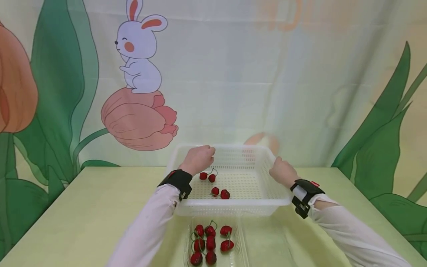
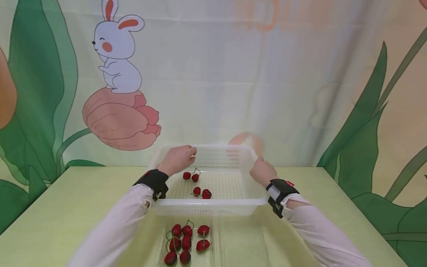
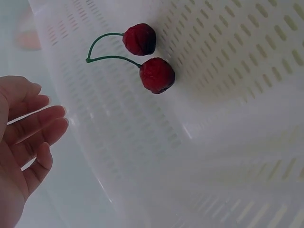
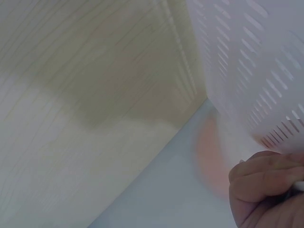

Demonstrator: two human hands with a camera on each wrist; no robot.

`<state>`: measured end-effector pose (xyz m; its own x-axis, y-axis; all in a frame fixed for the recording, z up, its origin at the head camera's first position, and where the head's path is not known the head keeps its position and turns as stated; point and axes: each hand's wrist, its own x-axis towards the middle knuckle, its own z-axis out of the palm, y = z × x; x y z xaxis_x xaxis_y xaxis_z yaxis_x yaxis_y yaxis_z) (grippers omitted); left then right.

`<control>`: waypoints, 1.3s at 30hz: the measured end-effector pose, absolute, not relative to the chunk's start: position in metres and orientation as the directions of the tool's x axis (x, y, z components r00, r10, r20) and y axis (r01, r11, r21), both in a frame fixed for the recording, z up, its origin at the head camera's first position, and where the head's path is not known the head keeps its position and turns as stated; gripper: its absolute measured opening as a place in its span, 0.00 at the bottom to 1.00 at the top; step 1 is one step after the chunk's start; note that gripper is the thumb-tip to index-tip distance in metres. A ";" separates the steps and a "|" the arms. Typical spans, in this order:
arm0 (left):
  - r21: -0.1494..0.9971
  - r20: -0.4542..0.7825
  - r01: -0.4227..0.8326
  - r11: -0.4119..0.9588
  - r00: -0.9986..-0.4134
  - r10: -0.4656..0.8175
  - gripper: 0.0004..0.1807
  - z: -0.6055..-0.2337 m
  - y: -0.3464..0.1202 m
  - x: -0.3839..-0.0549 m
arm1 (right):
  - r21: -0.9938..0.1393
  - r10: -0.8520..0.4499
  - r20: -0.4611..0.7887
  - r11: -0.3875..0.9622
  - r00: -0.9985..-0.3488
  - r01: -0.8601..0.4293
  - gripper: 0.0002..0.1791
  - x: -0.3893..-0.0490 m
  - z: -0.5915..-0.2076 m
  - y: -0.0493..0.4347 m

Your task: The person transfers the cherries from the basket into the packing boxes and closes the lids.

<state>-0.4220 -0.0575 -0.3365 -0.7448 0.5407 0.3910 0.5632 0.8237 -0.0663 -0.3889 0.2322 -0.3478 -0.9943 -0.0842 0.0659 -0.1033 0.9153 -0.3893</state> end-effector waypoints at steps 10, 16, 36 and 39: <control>0.013 0.343 0.557 0.831 -0.783 0.519 0.04 -0.341 -0.057 -0.423 | -0.388 -0.066 0.052 0.918 -0.996 -0.081 0.19 -0.388 -0.347 0.231; 0.053 0.163 0.565 0.823 -0.818 0.551 0.08 -0.341 -0.057 -0.421 | -0.402 -0.043 0.030 0.914 -0.999 -0.052 0.19 -0.388 -0.345 0.229; 0.096 0.050 0.612 0.785 -0.790 0.611 0.03 -0.343 -0.058 -0.419 | -0.427 -0.048 0.029 0.902 -0.998 -0.056 0.18 -0.387 -0.346 0.230; 0.108 0.052 0.617 0.779 -0.786 0.616 0.03 -0.343 -0.059 -0.420 | -0.421 -0.060 0.032 0.904 -0.998 -0.068 0.19 -0.387 -0.346 0.231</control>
<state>-0.4198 -0.0588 -0.3429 -0.7864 0.6155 0.0515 0.6171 0.7794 0.1085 -0.3870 0.2309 -0.3456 -0.9977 -0.0602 0.0320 -0.0681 0.9045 -0.4211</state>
